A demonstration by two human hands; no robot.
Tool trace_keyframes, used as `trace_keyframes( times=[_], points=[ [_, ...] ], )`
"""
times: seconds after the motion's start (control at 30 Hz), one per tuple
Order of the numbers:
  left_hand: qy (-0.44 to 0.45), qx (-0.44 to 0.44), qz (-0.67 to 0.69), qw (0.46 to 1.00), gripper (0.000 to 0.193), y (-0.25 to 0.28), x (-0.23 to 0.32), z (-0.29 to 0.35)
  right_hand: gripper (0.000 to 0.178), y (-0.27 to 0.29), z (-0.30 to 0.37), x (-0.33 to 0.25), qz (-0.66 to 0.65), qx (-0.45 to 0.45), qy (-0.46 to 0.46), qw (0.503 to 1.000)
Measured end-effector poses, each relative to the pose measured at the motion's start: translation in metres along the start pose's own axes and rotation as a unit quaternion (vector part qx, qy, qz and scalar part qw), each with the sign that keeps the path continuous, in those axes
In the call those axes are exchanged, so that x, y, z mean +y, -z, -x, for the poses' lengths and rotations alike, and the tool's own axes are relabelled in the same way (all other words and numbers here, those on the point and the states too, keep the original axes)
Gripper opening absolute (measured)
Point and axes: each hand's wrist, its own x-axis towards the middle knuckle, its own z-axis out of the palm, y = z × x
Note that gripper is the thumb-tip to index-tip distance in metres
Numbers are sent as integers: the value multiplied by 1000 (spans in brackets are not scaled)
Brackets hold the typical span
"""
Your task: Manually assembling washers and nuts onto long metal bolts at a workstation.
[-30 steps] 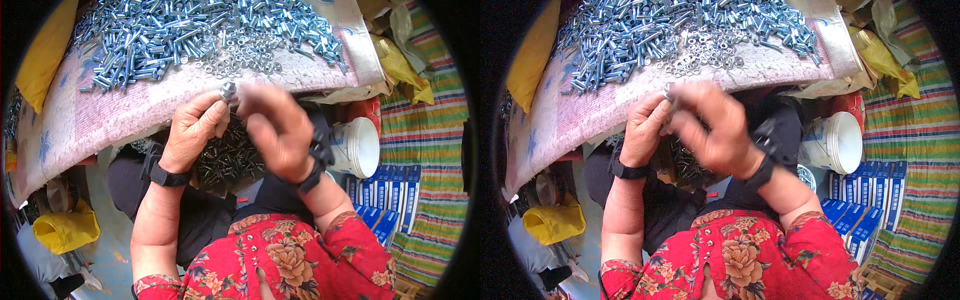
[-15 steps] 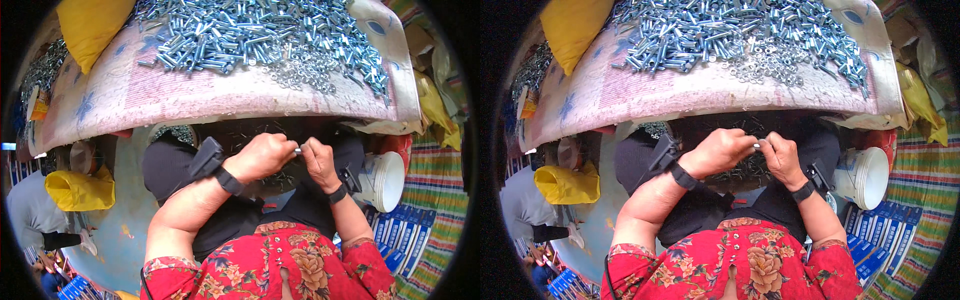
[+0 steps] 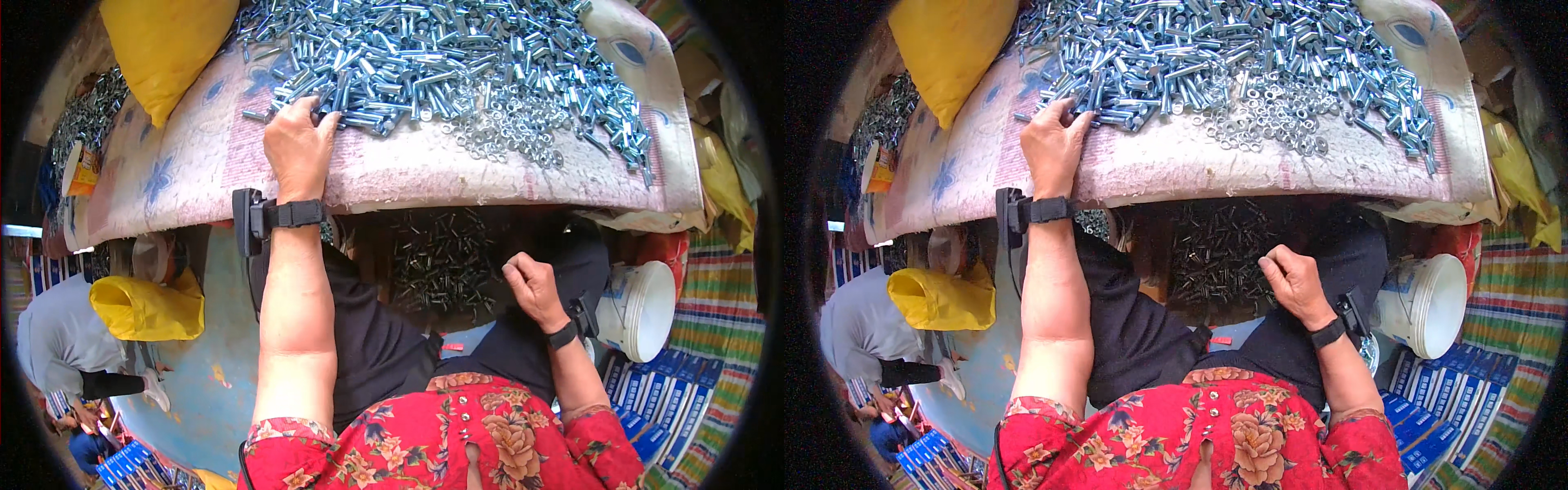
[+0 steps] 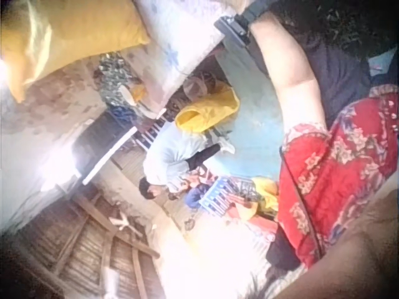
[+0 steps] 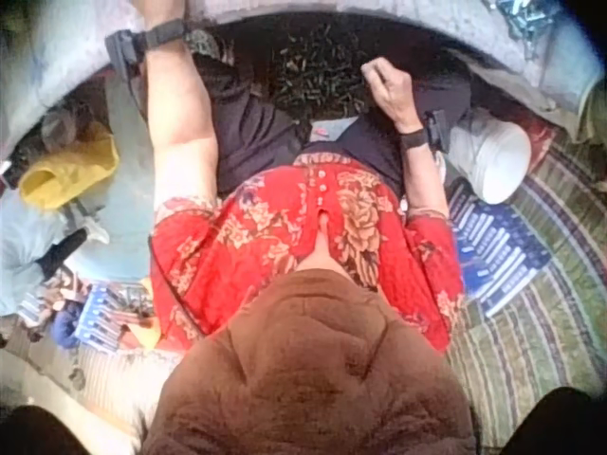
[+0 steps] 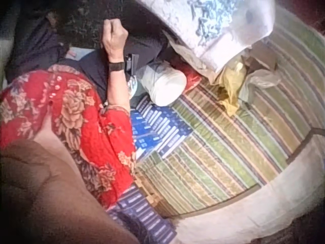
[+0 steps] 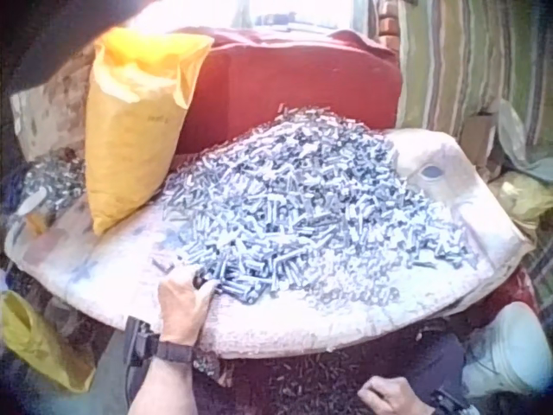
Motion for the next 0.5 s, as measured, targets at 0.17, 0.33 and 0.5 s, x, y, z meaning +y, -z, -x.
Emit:
trace_keyframes(
  times=[0.17, 0.33, 0.5],
  points=[
    [33, 40, 106, 993, 21, 2, -8, 3, 15, -3, -7, -12, -3, 2, 17, 1000],
    [222, 76, 535, 811, 11, 21, -21, 9, 11, -3, -70, -66, 37, 48, 191, 980],
    [293, 50, 647, 702, 16, 37, -17, 11, 24, -35, -182, -111, 130, 101, 352, 921]
  ],
)
